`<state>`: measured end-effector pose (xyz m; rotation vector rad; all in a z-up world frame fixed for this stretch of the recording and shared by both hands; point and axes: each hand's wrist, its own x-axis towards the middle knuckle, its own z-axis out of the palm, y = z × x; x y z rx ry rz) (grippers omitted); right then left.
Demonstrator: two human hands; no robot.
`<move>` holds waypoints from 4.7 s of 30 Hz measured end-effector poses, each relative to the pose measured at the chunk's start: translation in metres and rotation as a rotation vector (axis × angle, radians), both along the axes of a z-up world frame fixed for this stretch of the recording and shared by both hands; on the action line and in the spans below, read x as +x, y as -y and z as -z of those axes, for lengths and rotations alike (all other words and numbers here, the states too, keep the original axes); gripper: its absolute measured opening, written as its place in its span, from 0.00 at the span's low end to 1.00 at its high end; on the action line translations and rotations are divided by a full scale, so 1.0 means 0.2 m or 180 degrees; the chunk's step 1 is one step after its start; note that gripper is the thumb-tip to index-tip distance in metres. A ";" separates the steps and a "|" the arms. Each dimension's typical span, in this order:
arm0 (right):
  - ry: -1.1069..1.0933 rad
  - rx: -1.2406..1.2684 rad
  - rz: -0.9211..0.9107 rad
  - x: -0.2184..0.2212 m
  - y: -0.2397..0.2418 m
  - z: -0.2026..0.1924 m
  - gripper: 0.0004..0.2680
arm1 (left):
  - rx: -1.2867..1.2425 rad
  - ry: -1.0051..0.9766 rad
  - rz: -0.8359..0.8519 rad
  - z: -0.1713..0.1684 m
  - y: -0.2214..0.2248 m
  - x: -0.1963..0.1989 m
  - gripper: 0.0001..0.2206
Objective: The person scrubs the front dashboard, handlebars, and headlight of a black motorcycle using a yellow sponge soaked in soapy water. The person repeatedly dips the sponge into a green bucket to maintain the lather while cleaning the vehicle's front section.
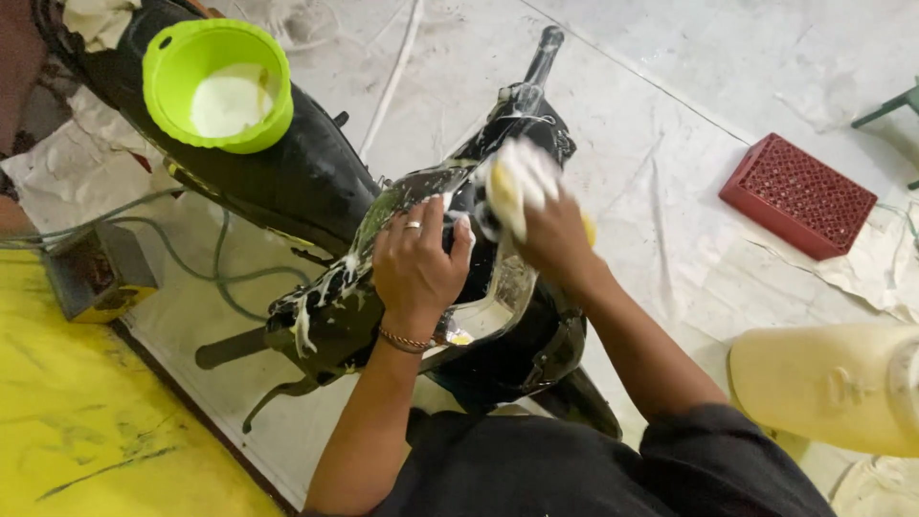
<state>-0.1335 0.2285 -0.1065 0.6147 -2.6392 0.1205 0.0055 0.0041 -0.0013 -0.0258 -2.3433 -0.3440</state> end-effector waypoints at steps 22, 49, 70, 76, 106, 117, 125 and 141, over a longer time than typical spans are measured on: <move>-0.0675 -0.1357 -0.1783 0.43 0.37 -0.47 0.10 | 0.0789 0.1470 0.0193 0.00 0.36 0.28 0.27; -0.0736 -0.0515 -0.1768 0.52 0.52 -0.62 0.09 | 0.1811 0.1972 0.1736 -0.06 0.54 0.35 0.28; -0.1027 -0.0075 -0.2249 0.83 0.59 -0.56 0.08 | 0.1989 0.1855 0.1497 0.00 0.54 0.35 0.28; -0.0382 0.0540 -0.1164 0.52 0.52 -0.36 0.08 | 0.1997 0.1833 0.1422 0.02 0.53 0.34 0.28; -0.0179 -0.1055 -0.1844 0.50 0.37 -0.39 0.10 | 0.1370 0.1500 0.0566 -0.05 0.40 0.34 0.32; -0.0547 -0.1574 -0.2048 0.15 0.14 -0.08 0.11 | 0.1022 0.1153 0.0633 -0.05 0.16 0.02 0.32; 0.0045 -0.1267 -0.1834 0.45 0.19 -0.49 0.13 | 0.0198 0.0611 -0.0076 0.03 0.04 -0.07 0.23; 0.0852 0.0100 0.0320 -0.40 -0.14 0.09 0.28 | 0.0340 0.0445 -0.0115 0.01 0.01 -0.05 0.21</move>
